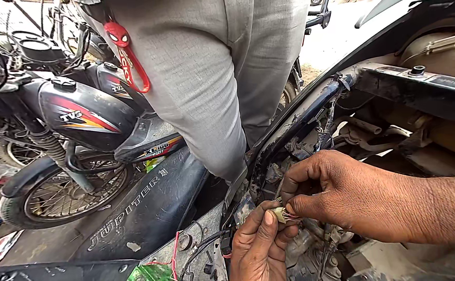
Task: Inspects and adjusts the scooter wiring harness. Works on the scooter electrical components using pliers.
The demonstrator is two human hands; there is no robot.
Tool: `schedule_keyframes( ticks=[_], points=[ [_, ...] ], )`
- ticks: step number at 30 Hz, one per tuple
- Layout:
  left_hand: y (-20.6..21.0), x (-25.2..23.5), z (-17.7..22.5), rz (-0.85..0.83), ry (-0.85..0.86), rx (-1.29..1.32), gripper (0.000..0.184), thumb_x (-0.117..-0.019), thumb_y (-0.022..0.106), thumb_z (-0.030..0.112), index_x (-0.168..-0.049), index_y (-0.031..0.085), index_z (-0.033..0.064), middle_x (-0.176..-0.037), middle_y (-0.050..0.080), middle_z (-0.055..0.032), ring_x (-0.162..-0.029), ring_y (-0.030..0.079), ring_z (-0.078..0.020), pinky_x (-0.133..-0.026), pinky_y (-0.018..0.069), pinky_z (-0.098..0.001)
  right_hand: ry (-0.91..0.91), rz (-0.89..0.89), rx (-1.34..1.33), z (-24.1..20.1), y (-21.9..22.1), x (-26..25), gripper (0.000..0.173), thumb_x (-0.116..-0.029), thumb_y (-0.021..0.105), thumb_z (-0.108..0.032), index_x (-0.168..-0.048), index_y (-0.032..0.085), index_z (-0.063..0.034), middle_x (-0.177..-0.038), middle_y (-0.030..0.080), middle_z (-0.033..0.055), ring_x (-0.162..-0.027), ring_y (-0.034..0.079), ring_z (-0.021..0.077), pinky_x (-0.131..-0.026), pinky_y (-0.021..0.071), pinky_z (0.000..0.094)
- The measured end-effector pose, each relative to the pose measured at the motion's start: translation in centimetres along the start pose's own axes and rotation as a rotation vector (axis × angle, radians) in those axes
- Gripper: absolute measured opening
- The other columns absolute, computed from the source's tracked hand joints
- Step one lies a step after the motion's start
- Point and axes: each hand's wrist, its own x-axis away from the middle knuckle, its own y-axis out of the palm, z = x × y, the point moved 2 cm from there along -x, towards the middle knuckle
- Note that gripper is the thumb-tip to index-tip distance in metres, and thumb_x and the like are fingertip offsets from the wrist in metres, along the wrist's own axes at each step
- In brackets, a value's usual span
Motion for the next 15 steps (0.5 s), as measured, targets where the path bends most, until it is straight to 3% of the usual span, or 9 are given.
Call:
schedule_keyframes(
  ticks=[10, 15],
  points=[
    [-0.2, -0.2, 0.1, -0.053, 0.001, -0.010, 0.025, -0.1058, 0.050, 0.004, -0.122, 0.062, -0.0102, -0.112, 0.067, -0.0277, -0.095, 0.072, -0.0286, -0.087, 0.0611, -0.0408, -0.048, 0.012, 0.030, 0.1, 0.1, 0.0, 0.011, -0.0928, 0.072, -0.031, -0.082, 0.073, -0.0268, -0.070, 0.067, -0.0104, -0.060, 0.062, 0.0034, -0.051, 0.0512, 0.0258],
    [0.3, -0.2, 1.0, 0.046, 0.162, -0.314, 0.024, -0.1032, 0.055, 0.001, -0.122, 0.063, -0.0119, -0.111, 0.067, -0.0267, -0.091, 0.073, -0.0282, -0.085, 0.0627, -0.0416, -0.101, -0.003, 0.025, 1.1, 0.7, -0.1, 0.009, -0.0957, 0.072, -0.035, -0.090, 0.071, -0.0275, -0.078, 0.071, -0.0121, -0.067, 0.066, 0.0028, -0.056, 0.0560, 0.0247]
  ],
)
